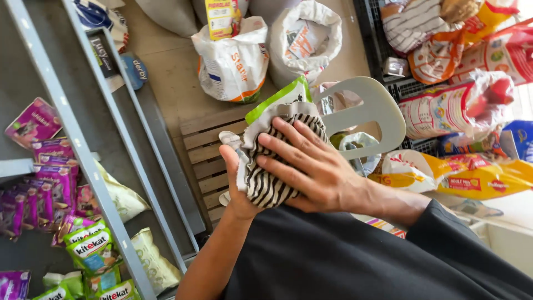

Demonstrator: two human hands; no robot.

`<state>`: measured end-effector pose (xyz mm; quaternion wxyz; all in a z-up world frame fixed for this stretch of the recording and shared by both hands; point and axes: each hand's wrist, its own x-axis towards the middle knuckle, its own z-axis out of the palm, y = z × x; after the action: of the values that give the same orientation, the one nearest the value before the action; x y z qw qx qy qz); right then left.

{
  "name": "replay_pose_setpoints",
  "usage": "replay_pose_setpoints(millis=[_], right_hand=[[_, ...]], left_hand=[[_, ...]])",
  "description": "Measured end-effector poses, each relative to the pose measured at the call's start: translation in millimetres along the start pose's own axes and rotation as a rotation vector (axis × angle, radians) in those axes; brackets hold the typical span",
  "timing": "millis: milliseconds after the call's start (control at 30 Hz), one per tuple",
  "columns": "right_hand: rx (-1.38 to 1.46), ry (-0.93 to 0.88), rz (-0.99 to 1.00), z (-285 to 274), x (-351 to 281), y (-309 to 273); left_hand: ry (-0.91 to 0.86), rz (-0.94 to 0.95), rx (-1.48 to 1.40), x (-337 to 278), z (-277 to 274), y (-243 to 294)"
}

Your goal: Cleaning individual cat food pouches with a cloth and organizing them onto retail shelves.

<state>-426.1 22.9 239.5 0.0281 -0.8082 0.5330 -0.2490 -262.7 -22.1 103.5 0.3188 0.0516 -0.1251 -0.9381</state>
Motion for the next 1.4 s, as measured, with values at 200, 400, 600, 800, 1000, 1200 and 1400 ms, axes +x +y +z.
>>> replay_pose_setpoints(millis=[200,400,600,800,1000,1200,1400], right_hand=[[-0.018,0.052,0.122,-1.8,-3.6,-7.5],[0.015,-0.081,0.022,2.2,18.6,-13.3],[0.192,-0.250,-0.241,32.7,42.2,-28.2],[0.295,-0.325,-0.364,69.9,51.5,-62.9],[0.413,-0.462,-0.572,97.9,73.5,-92.9],[0.507,-0.562,-0.861,118.0,70.5,-119.7],[0.526,-0.531,-0.860,118.8,67.0,-148.4]], left_hand=[[-0.107,-0.083,-0.047,-5.5,22.6,-0.6],[-0.007,0.125,-0.066,-25.2,33.2,-0.8],[0.154,0.379,-0.233,-55.9,16.6,0.9],[0.255,0.639,-0.134,-112.3,29.0,2.2],[0.275,0.905,-0.118,-148.2,43.5,-7.3],[0.204,1.087,-0.221,-173.1,0.8,-35.1],[0.378,1.201,-0.192,-186.2,29.6,-32.9]])
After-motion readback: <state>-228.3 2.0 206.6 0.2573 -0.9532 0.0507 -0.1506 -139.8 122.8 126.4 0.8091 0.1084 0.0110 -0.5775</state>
